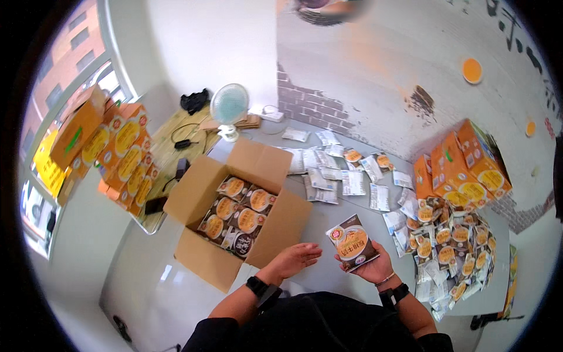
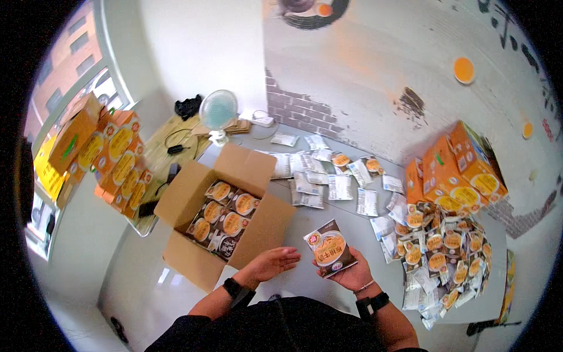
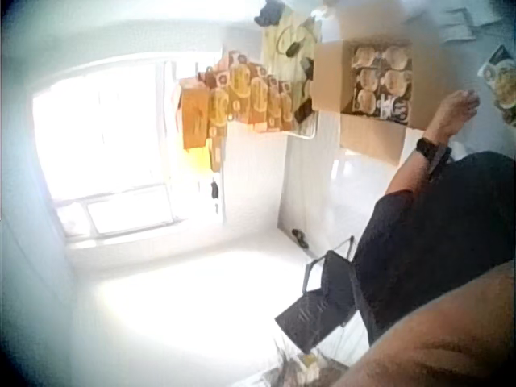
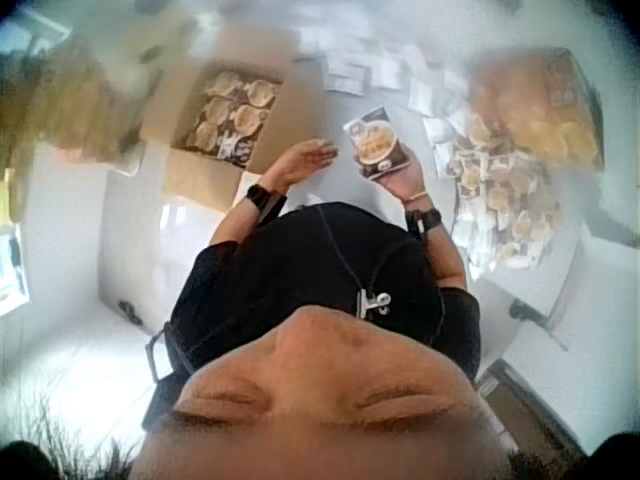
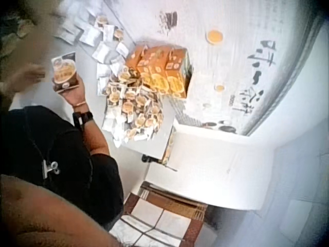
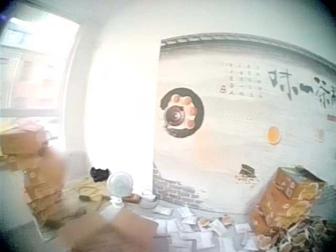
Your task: The person puts individual snack packets from a large pile on a table into a cardboard box.
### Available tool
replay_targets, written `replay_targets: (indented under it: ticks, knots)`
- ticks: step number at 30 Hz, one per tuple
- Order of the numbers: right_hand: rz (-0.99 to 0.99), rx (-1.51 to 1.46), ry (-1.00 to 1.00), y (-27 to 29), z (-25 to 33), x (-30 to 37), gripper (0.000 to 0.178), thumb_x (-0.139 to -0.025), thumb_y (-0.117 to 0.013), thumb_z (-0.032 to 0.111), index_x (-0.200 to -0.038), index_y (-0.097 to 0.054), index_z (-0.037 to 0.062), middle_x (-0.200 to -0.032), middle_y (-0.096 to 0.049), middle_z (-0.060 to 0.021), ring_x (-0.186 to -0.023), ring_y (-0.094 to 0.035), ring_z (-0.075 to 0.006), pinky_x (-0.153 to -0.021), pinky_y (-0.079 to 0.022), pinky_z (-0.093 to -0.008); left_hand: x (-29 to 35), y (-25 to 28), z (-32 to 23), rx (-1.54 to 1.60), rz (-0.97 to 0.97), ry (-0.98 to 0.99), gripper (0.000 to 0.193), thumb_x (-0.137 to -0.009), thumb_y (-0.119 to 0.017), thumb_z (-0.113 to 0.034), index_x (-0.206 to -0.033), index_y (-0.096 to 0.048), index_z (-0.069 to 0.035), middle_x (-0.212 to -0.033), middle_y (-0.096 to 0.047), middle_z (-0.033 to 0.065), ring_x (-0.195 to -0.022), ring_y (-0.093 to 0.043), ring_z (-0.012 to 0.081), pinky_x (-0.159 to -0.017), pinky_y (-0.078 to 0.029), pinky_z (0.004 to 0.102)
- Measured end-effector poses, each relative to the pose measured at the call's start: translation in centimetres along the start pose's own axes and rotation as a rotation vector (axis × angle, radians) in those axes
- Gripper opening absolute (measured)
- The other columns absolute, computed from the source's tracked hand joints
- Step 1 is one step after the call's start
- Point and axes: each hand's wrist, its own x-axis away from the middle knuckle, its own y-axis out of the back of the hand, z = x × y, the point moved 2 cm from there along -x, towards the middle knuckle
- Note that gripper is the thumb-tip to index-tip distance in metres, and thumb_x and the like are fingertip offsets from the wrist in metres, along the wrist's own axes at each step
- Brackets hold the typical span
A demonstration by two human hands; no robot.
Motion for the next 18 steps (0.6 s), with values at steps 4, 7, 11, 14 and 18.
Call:
replay_targets:
  ticks: [4, 7, 11, 14, 18]
  knots:
    - [0.011, 0.052, -0.060, -1.6, -2.1, -1.7, 0.058, -0.088, -0.031, 0.038, -0.135, -0.023, 0.0059, -0.135, -0.029, -0.0220, -0.120, -0.032, -0.0438, -0.097, -0.027, -0.0581, 0.2, -0.3, 0.3, 0.016, 0.040, 0.039, 0.034, -0.087, -0.053, -0.021, -0.117, -0.047, -0.004, -0.114, -0.054, 0.0079, -0.107, -0.050, 0.0183, -0.095, -0.037, 0.0323]
    - [-0.014, 0.099, -0.095, -0.7, -3.4, -2.7, 0.056, -0.090, -0.029, 0.037, -0.134, -0.023, 0.0039, -0.134, -0.031, -0.0206, -0.120, -0.035, -0.0398, -0.099, -0.025, -0.0584, 0.2, -0.2, 0.6, 0.034, 0.066, 0.016, 0.033, -0.087, -0.054, -0.020, -0.117, -0.047, -0.007, -0.113, -0.054, 0.0050, -0.105, -0.050, 0.0158, -0.093, -0.039, 0.0312]
    - [-0.061, 0.274, -0.116, -1.3, -4.7, -3.7, 0.049, -0.090, -0.038, 0.027, -0.131, -0.027, 0.0022, -0.128, -0.039, -0.0180, -0.114, -0.044, -0.0350, -0.092, -0.037, -0.0524, 0.9, 0.2, 0.6, 0.059, 0.016, 0.003, 0.031, -0.087, -0.054, -0.016, -0.116, -0.046, -0.009, -0.113, -0.053, 0.0035, -0.105, -0.051, 0.0149, -0.091, -0.040, 0.0316]
    - [-0.142, 0.582, -0.043, -0.9, -5.1, -4.1, 0.044, -0.087, -0.047, 0.014, -0.127, -0.032, 0.0011, -0.120, -0.046, -0.0143, -0.106, -0.051, -0.0282, -0.085, -0.046, -0.0437, 1.7, 1.0, 0.6, 0.067, -0.021, -0.032, 0.030, -0.087, -0.054, -0.014, -0.116, -0.047, -0.008, -0.113, -0.053, 0.0037, -0.103, -0.052, 0.0155, -0.091, -0.041, 0.0320]
    - [-0.242, 0.868, 0.016, 0.2, -5.8, -4.6, 0.040, -0.081, -0.054, 0.001, -0.118, -0.039, -0.0007, -0.108, -0.053, -0.0107, -0.093, -0.058, -0.0213, -0.078, -0.051, -0.0336, 1.5, 1.9, 0.5, 0.037, -0.062, -0.088, 0.030, -0.086, -0.055, -0.013, -0.114, -0.048, -0.008, -0.111, -0.055, 0.0030, -0.100, -0.055, 0.0152, -0.086, -0.045, 0.0304]
